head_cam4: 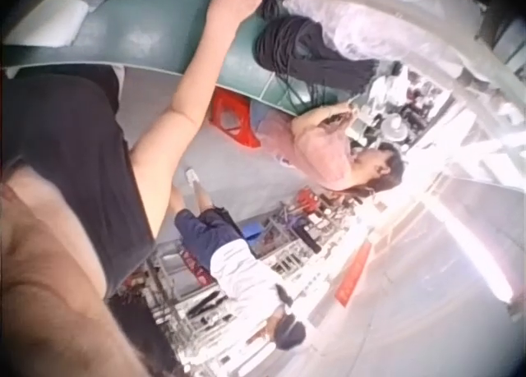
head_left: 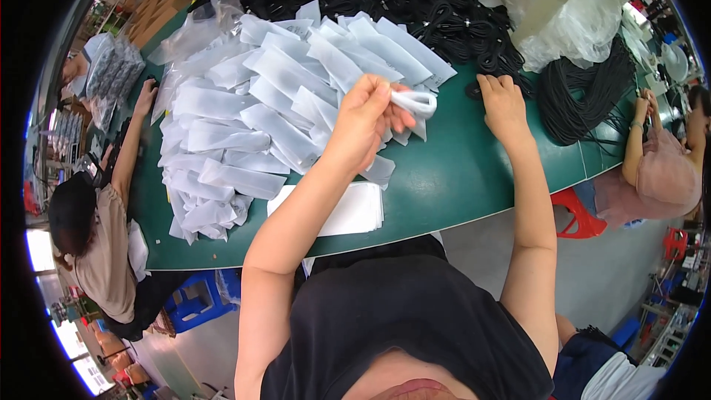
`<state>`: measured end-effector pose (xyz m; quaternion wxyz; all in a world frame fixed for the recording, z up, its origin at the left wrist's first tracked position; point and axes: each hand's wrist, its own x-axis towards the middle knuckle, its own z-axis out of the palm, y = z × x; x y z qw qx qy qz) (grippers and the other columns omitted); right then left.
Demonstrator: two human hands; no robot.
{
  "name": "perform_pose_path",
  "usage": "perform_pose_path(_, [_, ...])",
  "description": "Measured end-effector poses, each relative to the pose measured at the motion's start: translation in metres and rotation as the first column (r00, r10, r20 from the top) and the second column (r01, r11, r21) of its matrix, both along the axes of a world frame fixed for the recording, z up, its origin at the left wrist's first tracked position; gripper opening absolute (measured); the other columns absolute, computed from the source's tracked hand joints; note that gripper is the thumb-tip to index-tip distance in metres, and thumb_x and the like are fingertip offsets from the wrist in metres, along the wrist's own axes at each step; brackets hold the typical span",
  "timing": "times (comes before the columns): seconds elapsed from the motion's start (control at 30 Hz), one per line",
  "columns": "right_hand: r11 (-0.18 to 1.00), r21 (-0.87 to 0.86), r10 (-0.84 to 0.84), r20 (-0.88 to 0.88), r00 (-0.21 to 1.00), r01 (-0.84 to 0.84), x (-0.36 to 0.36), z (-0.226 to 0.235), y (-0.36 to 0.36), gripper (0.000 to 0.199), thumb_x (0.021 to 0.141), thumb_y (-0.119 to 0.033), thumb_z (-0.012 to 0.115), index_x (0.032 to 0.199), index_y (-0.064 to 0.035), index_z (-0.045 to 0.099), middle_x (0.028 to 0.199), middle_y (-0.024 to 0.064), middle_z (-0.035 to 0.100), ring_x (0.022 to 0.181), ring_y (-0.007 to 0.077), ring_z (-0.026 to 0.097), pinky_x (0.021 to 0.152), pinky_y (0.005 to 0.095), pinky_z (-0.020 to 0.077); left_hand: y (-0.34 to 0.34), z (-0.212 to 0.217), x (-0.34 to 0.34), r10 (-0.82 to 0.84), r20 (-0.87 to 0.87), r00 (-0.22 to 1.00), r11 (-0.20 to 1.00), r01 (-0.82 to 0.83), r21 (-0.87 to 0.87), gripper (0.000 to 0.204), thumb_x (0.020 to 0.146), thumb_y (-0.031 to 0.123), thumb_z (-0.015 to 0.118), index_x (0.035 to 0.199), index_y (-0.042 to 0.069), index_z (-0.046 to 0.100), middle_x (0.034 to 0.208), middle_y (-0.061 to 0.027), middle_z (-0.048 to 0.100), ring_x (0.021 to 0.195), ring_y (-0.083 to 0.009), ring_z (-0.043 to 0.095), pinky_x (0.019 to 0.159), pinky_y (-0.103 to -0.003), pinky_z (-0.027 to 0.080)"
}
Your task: Packaging black cables into individual plastic bags at a factory workbench.
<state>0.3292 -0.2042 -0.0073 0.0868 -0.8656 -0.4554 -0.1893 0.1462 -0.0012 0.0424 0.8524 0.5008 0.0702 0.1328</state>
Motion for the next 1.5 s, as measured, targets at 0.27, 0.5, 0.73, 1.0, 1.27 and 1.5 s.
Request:
perform_pose_path(0.27, [0.99, 0.119, 0.074, -0.002, 0.997, -0.073, -0.006, 0.003, -0.003, 0.04, 0.077, -0.013, 0.065, 0.115, -0.0043, 0.057, 0.107, 0.0081, 0.058, 0.103, 0.0265, 0.051, 0.091, 0.0375, 0.0366, 0.015, 0.023, -0.014, 0.448, 0.034, 0.893, 0.834, -0.432, 0.343, 0.019, 0.095, 0.012, 0.051, 0.111, 0.002, 0.047, 0.096, -0.0085, 0.058, 0.072, -0.011, 0.056, 0.069, -0.026, 0.045])
perform_pose_path(0.5, [0.873, 0.448, 0.443, -0.56, 0.7, -0.193, -0.084, 0.02, -0.012, 0.05, 0.082, -0.018, 0.066, 0.127, -0.0041, 0.049, 0.099, 0.0128, 0.057, 0.091, 0.0316, 0.058, 0.078, 0.0384, 0.0472, 0.001, -0.016, -0.127, 0.17, 0.077, 0.982, 0.278, -0.122, 0.953, 0.025, 0.071, 0.004, 0.072, 0.093, 0.004, 0.06, 0.087, -0.0099, 0.059, 0.074, -0.027, 0.057, 0.06, -0.034, 0.047])
perform_pose_path(0.73, [0.826, 0.387, 0.564, -0.54, 0.625, -0.411, -0.143, 0.024, 0.004, 0.043, 0.069, -0.017, 0.079, 0.108, -0.0058, 0.063, 0.086, 0.0096, 0.055, 0.069, 0.0238, 0.057, 0.056, 0.0322, 0.0472, -0.012, -0.064, -0.144, 0.279, 0.072, 0.958, 0.206, -0.132, 0.97, 0.013, 0.073, 0.002, 0.071, 0.083, 0.003, 0.063, 0.081, -0.0093, 0.058, 0.072, -0.0258, 0.057, 0.06, -0.033, 0.046])
perform_pose_path(1.0, [0.666, 0.471, 0.729, -0.242, 0.641, -0.579, -0.159, 0.032, 0.018, 0.038, 0.065, -0.014, 0.08, 0.097, -0.0036, 0.064, 0.083, 0.0077, 0.054, 0.063, 0.022, 0.054, 0.052, 0.0331, 0.0442, -0.004, -0.057, -0.153, 0.292, -0.053, 0.955, 0.669, -0.164, 0.725, 0.006, 0.077, 0.0, 0.07, 0.081, 0.001, 0.066, 0.076, -0.0056, 0.058, 0.066, -0.0129, 0.053, 0.057, -0.025, 0.042])
perform_pose_path(1.27, [0.604, 0.335, 0.788, -0.115, 0.605, -0.723, -0.161, 0.043, 0.031, 0.035, 0.065, -0.018, 0.078, 0.093, -0.0029, 0.063, 0.084, 0.0063, 0.054, 0.063, 0.0197, 0.053, 0.053, 0.0321, 0.0434, -0.005, -0.055, -0.154, 0.252, -0.05, 0.966, 0.8, -0.179, 0.572, 0.006, 0.078, 0.0, 0.069, 0.083, 0.002, 0.067, 0.082, -0.0045, 0.058, 0.071, -0.0123, 0.052, 0.062, -0.023, 0.041])
perform_pose_path(1.5, [0.534, 0.288, 0.797, 0.142, 0.587, -0.795, -0.177, 0.066, 0.052, 0.046, 0.075, -0.043, 0.069, 0.092, -0.0008, 0.062, 0.08, 0.0066, 0.054, 0.056, 0.0154, 0.049, 0.05, 0.0254, 0.0393, -0.026, -0.027, -0.138, 0.229, 0.226, 0.947, 0.698, -0.322, 0.639, 0.006, 0.082, 0.002, 0.067, 0.084, 0.003, 0.062, 0.093, -0.0073, 0.057, 0.079, -0.0146, 0.053, 0.066, -0.024, 0.042])
